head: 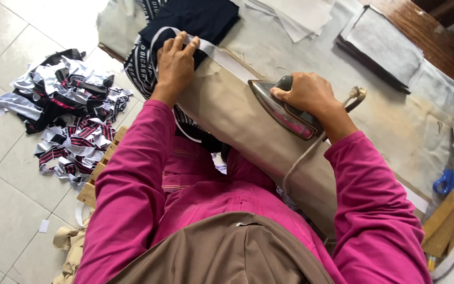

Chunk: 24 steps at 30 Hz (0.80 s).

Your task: The person folds a beige fabric on a worktable, places a white strip along the fold, and irons the strip to adhere it. They then use scissors to trim the excess strip. Another person briefly hands over a folded piece of fabric.

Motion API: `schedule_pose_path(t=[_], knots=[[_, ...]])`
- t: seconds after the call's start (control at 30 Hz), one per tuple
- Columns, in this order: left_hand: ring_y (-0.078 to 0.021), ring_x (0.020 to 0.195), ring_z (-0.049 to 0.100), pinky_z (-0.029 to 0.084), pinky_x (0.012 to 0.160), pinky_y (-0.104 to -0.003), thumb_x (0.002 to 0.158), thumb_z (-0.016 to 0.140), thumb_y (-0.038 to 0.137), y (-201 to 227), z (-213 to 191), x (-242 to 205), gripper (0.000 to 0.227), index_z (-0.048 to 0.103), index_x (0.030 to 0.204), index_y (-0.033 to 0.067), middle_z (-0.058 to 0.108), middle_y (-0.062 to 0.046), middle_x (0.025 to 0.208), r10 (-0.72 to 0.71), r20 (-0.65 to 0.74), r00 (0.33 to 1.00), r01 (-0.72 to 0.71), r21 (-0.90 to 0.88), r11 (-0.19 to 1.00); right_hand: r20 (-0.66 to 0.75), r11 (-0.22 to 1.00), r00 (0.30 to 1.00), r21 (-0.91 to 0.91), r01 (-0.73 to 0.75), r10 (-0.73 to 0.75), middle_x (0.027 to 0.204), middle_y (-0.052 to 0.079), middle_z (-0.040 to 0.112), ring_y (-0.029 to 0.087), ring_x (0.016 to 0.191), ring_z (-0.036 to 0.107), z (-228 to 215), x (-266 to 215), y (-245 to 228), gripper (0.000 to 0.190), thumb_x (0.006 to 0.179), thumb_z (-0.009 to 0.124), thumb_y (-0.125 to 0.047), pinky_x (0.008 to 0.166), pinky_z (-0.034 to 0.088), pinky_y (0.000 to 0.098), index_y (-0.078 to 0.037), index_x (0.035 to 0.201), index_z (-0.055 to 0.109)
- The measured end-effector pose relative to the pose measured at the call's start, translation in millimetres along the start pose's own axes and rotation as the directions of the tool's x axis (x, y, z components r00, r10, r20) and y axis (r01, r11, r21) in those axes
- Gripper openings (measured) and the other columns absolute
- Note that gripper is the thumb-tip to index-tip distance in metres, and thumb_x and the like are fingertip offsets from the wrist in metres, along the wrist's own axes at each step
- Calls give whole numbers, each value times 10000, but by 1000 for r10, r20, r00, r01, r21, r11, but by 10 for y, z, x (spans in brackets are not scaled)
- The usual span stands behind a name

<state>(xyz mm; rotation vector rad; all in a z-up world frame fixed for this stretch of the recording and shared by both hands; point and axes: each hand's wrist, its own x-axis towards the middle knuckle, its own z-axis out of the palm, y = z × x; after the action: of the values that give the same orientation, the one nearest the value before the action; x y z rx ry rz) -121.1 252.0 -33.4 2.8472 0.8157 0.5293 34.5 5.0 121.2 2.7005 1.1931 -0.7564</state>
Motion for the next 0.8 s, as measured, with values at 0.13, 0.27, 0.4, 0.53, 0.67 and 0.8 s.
schedule_pose_path(t=[0.13,0.27,0.4,0.53,0.67,0.8], knots=[[-332,1129,419,430,810,-467,772,550,-9,163,-24,-35,526,575,1274,147,442,-155,1329,16,-136,991,-5,79,997,-55,999,998,-36,-34,32,921,163,653,345,842,603,114,17,132,551,846,542,-592,697,459,448,-68,1000,619],[-331,1109,494,429,920,-443,809,497,-32,840,-204,-228,421,600,1200,83,492,-134,1281,156,-426,891,-180,-15,984,-123,999,992,-48,19,-25,761,107,648,284,665,602,161,28,166,518,875,571,-576,569,463,398,-62,893,627],[-316,1264,405,304,1017,-452,971,436,340,1156,130,-327,466,357,1408,196,418,-155,1396,237,-28,971,-238,-138,961,-112,999,994,-52,2,-7,890,152,655,336,782,614,176,19,227,552,864,548,-596,651,463,457,-55,944,621],[-279,1387,182,123,1075,-501,938,323,398,1135,82,-275,540,265,1454,251,189,-54,1520,132,280,951,-100,-126,987,-54,999,998,-16,-39,38,948,176,651,359,852,606,163,-152,455,561,843,547,-599,700,457,465,-66,998,629],[-290,1410,123,76,1109,-493,948,254,395,1198,-80,-293,556,171,1475,238,126,-59,1536,85,363,928,-34,-146,989,16,993,993,10,-120,120,910,69,663,225,761,608,265,-486,944,488,866,534,-595,653,474,348,-153,1051,624],[-297,1399,165,104,1088,-477,946,266,399,1181,-61,-304,557,204,1473,231,171,-72,1528,107,338,935,-64,-135,989,-64,983,985,-73,-166,161,902,161,665,339,802,625,429,-606,1299,598,851,484,-662,661,479,440,-102,995,637]])
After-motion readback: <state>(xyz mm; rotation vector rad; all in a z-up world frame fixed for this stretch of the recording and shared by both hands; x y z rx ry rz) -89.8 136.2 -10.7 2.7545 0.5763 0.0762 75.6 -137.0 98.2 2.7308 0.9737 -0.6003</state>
